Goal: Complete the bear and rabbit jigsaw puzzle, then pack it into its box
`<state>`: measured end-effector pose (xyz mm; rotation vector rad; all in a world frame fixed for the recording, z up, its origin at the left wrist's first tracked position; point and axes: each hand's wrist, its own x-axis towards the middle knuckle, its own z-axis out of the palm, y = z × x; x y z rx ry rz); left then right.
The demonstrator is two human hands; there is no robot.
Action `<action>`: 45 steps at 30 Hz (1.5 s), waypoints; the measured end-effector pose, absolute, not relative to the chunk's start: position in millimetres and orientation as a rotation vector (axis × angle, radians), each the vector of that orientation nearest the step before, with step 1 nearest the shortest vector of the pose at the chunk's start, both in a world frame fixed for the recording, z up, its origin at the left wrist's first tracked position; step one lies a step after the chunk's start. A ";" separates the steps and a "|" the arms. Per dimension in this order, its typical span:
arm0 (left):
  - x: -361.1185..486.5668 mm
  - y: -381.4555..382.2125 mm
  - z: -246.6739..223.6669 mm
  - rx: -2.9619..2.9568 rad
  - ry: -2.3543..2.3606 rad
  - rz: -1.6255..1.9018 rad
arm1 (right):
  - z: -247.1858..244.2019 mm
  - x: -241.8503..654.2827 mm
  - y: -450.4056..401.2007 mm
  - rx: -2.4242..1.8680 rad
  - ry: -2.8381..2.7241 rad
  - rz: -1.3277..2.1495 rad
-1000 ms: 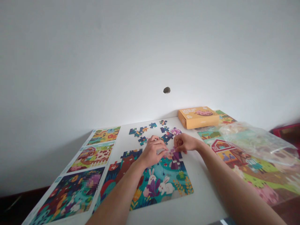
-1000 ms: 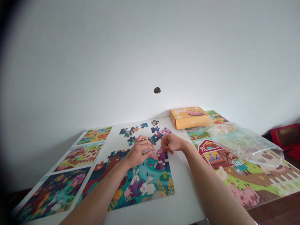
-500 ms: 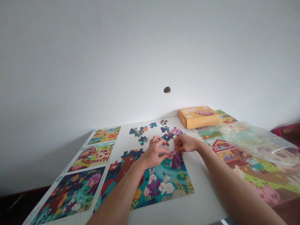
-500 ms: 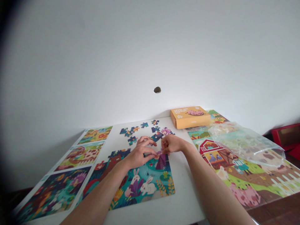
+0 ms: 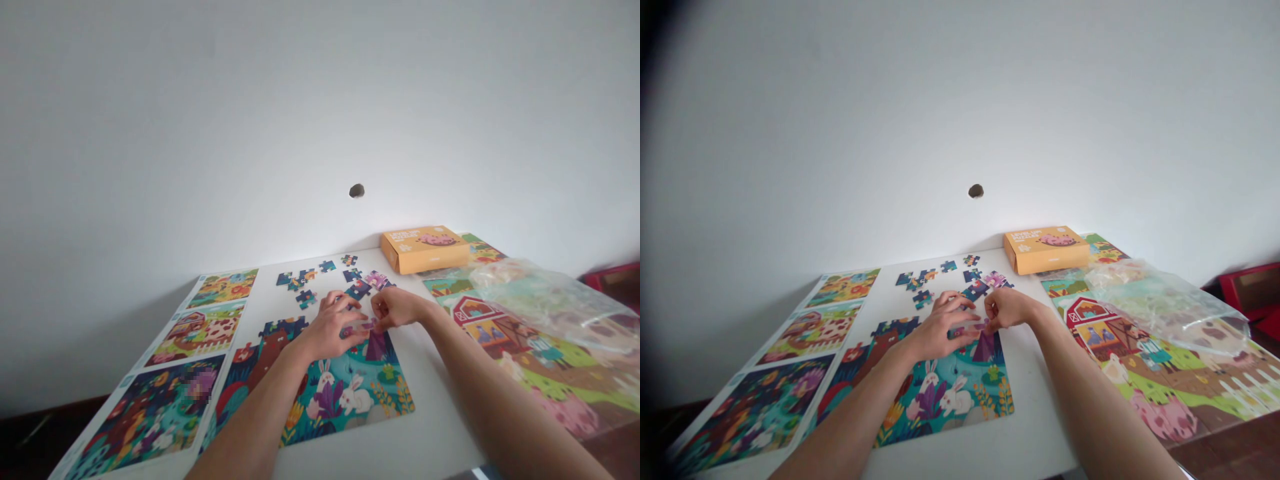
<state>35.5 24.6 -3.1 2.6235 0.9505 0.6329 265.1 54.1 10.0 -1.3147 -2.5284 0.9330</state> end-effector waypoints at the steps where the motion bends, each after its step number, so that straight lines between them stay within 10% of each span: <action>1: 35.4 25.0 -3.3 2.619 0.969 0.624 | 10.9 263.5 53.1 -1.345 -2.551 0.922; 37: 38.3 27.1 -7.7 2.553 1.039 0.725 | -3.1 253.9 63.9 -1.527 -2.336 0.374; 45: 17.6 42.9 -7.8 1.781 2.241 1.217 | 0.4 247.2 57.9 -1.391 -2.190 0.255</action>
